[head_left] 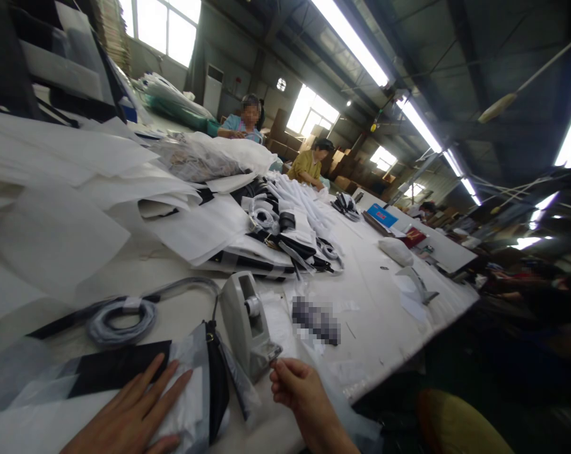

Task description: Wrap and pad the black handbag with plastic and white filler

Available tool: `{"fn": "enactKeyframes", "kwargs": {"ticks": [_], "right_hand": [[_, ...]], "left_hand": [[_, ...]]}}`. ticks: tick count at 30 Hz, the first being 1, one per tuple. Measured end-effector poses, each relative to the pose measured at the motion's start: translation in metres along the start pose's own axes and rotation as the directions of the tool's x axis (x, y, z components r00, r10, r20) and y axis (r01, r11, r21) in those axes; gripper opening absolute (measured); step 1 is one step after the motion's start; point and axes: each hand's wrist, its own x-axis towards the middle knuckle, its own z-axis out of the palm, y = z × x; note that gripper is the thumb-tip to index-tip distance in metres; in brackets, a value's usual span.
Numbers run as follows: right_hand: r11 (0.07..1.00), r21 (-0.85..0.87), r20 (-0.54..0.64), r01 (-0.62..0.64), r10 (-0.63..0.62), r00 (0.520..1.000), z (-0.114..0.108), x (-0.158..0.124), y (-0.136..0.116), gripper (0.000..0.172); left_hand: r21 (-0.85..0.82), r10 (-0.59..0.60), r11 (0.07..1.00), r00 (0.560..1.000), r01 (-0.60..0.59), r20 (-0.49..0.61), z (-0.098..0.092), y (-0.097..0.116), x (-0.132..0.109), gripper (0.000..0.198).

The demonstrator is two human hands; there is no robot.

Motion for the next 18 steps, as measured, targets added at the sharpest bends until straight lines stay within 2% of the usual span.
{"fn": "enactKeyframes", "kwargs": {"ticks": [3,6,8,10,12,14,16,18], "right_hand": [[0.987,-0.144,-0.020,0.074,-0.077,0.997,-0.007,0.010,0.005,0.047],[0.928,-0.360,-0.031,0.099,-0.118,0.993,-0.016,0.006,0.001,0.049],[0.838,-0.519,0.058,0.167,-0.160,0.985,-0.015,-0.004,-0.014,0.041],[0.708,-0.638,0.243,0.302,-0.187,0.952,-0.004,-0.015,-0.040,0.029],[0.589,-0.685,0.425,0.428,-0.154,0.892,0.017,-0.018,-0.072,0.022],[0.502,-0.685,0.578,0.527,-0.064,0.813,0.046,-0.009,-0.102,0.020],[0.442,-0.662,0.695,0.605,0.060,0.717,0.079,0.012,-0.122,0.030],[0.422,-0.627,0.773,0.655,0.230,0.592,0.112,0.040,-0.130,0.047]], "left_hand": [[0.038,0.027,0.999,1.000,-0.027,-0.005,0.000,0.000,0.000,0.079],[0.055,0.040,0.998,0.999,-0.039,-0.017,-0.002,0.001,0.002,0.080],[0.043,0.042,0.998,0.998,-0.040,-0.044,-0.007,0.003,0.005,0.081],[0.032,0.042,0.999,0.997,-0.040,-0.064,-0.015,0.006,0.009,0.080],[0.040,0.037,0.999,0.997,-0.035,-0.068,-0.025,0.009,0.015,0.078],[0.054,0.044,0.998,0.998,-0.041,-0.054,-0.035,0.012,0.021,0.075],[0.064,0.049,0.997,0.998,-0.047,-0.032,-0.040,0.013,0.024,0.075],[0.066,0.041,0.997,0.999,-0.041,-0.005,-0.041,0.014,0.025,0.080]]}}
